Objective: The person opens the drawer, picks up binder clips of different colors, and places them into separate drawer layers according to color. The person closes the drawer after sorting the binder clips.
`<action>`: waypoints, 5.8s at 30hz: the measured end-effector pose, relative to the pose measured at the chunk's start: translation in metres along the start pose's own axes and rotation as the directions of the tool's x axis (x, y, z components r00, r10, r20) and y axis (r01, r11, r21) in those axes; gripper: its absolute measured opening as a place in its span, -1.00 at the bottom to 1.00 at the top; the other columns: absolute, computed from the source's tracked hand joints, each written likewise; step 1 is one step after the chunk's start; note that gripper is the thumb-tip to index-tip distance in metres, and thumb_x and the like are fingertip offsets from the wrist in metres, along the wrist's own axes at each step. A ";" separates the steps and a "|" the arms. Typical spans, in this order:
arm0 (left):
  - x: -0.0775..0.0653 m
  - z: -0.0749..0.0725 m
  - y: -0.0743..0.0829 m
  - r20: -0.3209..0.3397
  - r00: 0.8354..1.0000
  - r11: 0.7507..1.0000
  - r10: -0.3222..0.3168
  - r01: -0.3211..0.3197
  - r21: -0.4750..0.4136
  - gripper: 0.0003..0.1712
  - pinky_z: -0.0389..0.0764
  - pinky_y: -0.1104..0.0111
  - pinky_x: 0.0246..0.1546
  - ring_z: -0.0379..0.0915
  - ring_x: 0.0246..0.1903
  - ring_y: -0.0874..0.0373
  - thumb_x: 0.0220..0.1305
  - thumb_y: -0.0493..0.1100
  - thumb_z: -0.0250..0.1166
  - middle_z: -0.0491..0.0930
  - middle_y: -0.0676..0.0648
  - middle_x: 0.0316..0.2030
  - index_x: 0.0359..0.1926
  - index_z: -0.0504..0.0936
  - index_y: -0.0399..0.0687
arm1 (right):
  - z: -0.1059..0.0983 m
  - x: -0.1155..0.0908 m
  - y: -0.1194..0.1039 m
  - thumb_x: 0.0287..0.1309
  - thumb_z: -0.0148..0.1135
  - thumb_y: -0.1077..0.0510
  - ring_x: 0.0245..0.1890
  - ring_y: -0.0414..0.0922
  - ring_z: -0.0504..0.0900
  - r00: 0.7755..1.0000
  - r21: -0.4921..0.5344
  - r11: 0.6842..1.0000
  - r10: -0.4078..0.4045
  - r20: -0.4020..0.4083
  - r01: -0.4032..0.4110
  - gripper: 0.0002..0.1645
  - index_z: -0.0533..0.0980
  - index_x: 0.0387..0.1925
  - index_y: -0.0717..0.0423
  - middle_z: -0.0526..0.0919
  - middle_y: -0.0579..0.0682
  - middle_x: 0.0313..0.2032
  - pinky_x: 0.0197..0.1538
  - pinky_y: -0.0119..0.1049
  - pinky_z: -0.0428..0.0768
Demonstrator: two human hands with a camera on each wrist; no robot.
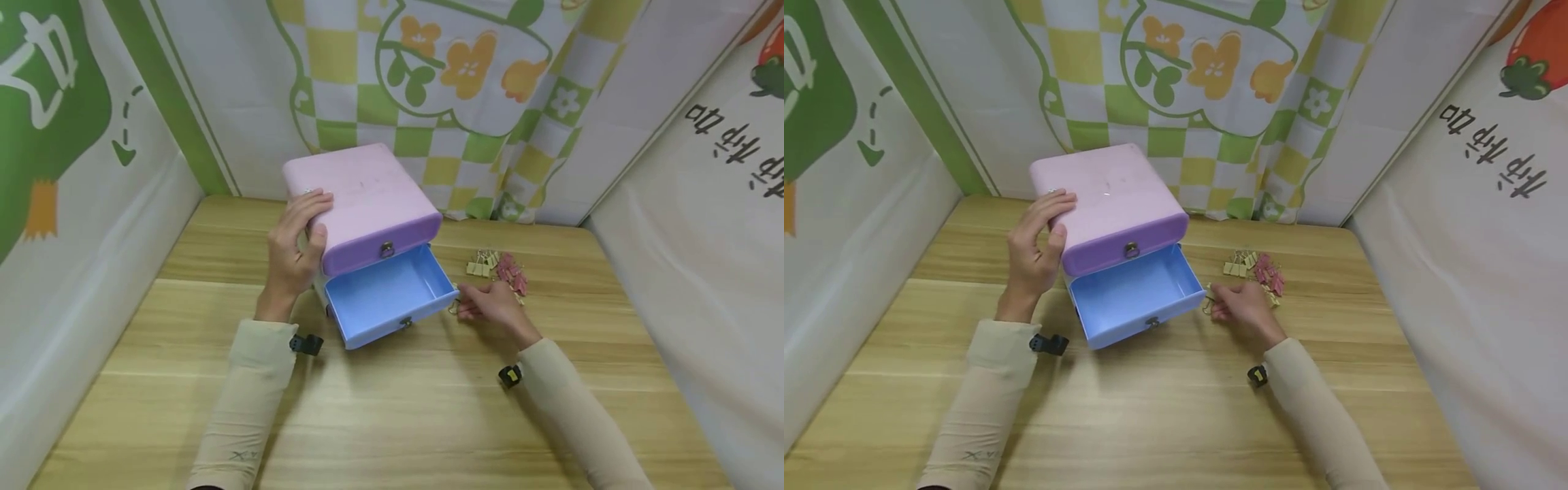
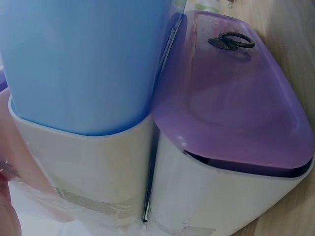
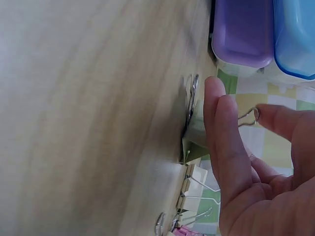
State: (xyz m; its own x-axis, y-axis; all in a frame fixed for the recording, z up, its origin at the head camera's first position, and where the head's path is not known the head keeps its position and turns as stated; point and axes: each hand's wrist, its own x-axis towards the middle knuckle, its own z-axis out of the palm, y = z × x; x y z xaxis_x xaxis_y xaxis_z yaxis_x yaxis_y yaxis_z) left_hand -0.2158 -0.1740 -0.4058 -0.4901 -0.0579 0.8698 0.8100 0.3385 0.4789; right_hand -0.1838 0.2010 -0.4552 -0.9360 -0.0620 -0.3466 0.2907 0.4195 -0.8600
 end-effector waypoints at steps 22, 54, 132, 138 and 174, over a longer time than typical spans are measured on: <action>0.000 -0.001 -0.001 0.015 1.000 1.000 -0.007 0.007 -0.003 -0.48 0.46 0.06 0.51 0.58 0.31 -0.16 0.34 -0.07 0.06 0.76 -0.22 0.14 0.06 0.76 -0.29 | -0.043 -0.003 0.003 0.47 0.15 0.29 -0.16 -0.24 0.85 0.989 0.070 0.996 -0.061 0.133 0.052 -0.51 0.47 0.28 0.57 0.80 0.30 0.02 0.14 -0.25 0.76; 0.000 -0.001 0.000 0.014 1.000 1.000 -0.019 0.019 -0.004 -0.49 0.43 0.08 0.53 0.57 0.31 -0.17 0.33 -0.06 0.08 0.75 -0.24 0.13 0.06 0.76 -0.28 | -0.056 -0.027 -0.105 0.55 0.08 0.21 -0.09 -0.19 0.86 0.976 0.142 0.977 -0.179 0.123 0.162 -0.50 0.45 0.32 0.50 0.82 0.18 0.01 0.21 -0.23 0.71; -0.001 -0.001 0.001 0.018 1.000 1.000 -0.015 0.015 0.010 -0.47 0.46 0.07 0.51 0.57 0.32 -0.13 0.35 -0.05 0.05 0.75 -0.21 0.14 0.06 0.76 -0.29 | -0.030 -0.054 -0.112 0.35 0.36 0.13 -0.13 0.08 0.86 0.918 -0.426 0.817 -0.384 0.098 0.388 -0.69 0.74 -0.02 0.27 0.85 0.20 -0.16 -0.05 -0.17 0.83; -0.001 0.000 -0.001 0.015 1.000 1.000 -0.010 0.010 -0.001 -0.47 0.46 0.07 0.51 0.57 0.31 -0.14 0.35 -0.05 0.06 0.75 -0.22 0.14 0.06 0.76 -0.29 | -0.049 -0.047 -0.091 0.34 0.34 0.15 -0.19 0.10 0.84 0.940 -0.572 0.766 -0.340 0.025 0.292 -0.71 0.75 -0.09 0.33 0.84 0.26 -0.18 -0.08 -0.06 0.83; -0.002 0.003 0.000 -0.025 1.000 1.000 -0.015 0.015 -0.015 -0.51 0.45 0.08 0.52 0.57 0.25 -0.30 0.28 -0.12 0.09 0.74 -0.36 0.08 0.00 0.74 -0.38 | -0.084 0.006 -0.013 0.15 0.13 0.39 -0.64 -0.20 0.29 0.979 -0.791 0.593 -0.200 0.034 0.149 -0.59 0.34 -0.75 0.07 0.36 -0.12 -0.71 -0.47 -0.37 0.31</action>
State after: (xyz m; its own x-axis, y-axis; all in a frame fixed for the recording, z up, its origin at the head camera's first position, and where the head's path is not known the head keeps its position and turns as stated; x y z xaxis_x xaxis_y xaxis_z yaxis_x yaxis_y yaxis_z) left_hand -0.2161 -0.1708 -0.4083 -0.4942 -0.0868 0.8650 0.8073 0.3232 0.4937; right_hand -0.2106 0.2714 -0.4142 -0.9678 -0.1756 -0.1804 -0.1241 0.9562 -0.2652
